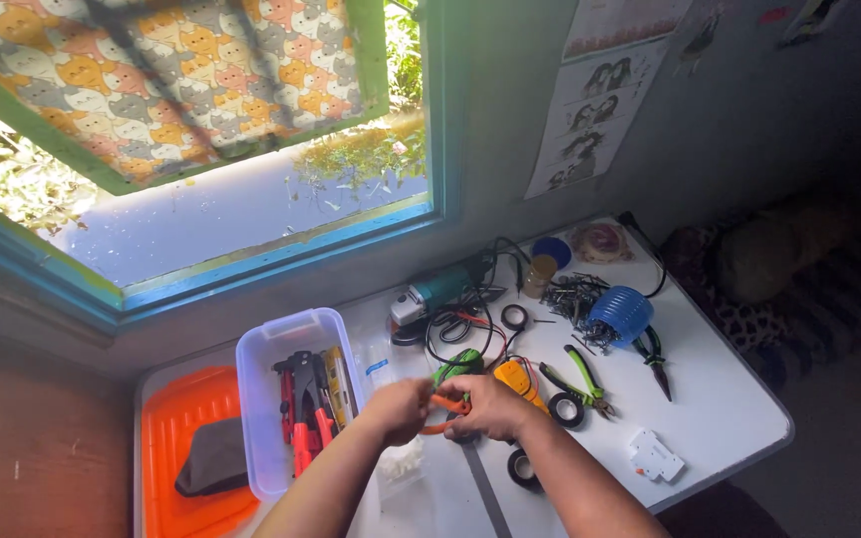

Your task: The person organizes various tools and hardware items on a table into a clear plastic container. They wipe pliers with a cloth before placing them in the container, then add a power drill, electrical tape, and other small items. The container is placed on a white table near a window.

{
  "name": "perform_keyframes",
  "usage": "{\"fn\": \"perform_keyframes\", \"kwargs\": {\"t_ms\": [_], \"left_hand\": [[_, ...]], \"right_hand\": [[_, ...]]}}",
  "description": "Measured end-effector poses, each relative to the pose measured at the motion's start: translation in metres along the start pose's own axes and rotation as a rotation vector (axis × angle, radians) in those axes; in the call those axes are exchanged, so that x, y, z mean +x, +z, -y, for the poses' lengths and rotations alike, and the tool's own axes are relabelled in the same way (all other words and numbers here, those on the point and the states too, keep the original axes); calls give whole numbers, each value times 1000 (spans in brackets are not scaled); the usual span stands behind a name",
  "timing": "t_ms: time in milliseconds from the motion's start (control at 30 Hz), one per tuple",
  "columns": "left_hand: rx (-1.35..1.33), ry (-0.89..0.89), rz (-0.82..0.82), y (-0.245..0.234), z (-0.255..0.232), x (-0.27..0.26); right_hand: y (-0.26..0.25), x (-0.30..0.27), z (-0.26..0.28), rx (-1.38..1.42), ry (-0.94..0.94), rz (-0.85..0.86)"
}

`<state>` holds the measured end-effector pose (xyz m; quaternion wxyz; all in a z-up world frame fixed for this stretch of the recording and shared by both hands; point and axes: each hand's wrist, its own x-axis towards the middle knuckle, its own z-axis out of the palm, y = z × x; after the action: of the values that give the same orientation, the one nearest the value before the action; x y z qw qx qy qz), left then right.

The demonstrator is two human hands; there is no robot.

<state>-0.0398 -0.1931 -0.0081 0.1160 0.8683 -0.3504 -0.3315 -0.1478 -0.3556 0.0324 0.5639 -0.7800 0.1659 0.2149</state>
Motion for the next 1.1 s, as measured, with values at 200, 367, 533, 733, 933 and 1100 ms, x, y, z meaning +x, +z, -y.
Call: {"fn": "perform_keyframes", "kwargs": {"t_ms": [200,367,533,733,933,1100], "left_hand": [[-422,-97,-143,28,23,-1],[-903,-213,-356,5,0,-36],[-1211,-157,-400,7,-3,-50],[-782,-88,-383,4,16,-83],[-1358,35,-317,7,27,-99],[-1529,34,-501,14,22,-95]], "right_hand": [[-3,20,-14,-636,-389,-412],[18,16,-5,-95,-317,-550],[48,-8,36,252,-301,-338],[43,-22,46,78,-133,-276],[60,-8,21,118,-459,-220],[86,-8,36,220,-363,-292]]}}
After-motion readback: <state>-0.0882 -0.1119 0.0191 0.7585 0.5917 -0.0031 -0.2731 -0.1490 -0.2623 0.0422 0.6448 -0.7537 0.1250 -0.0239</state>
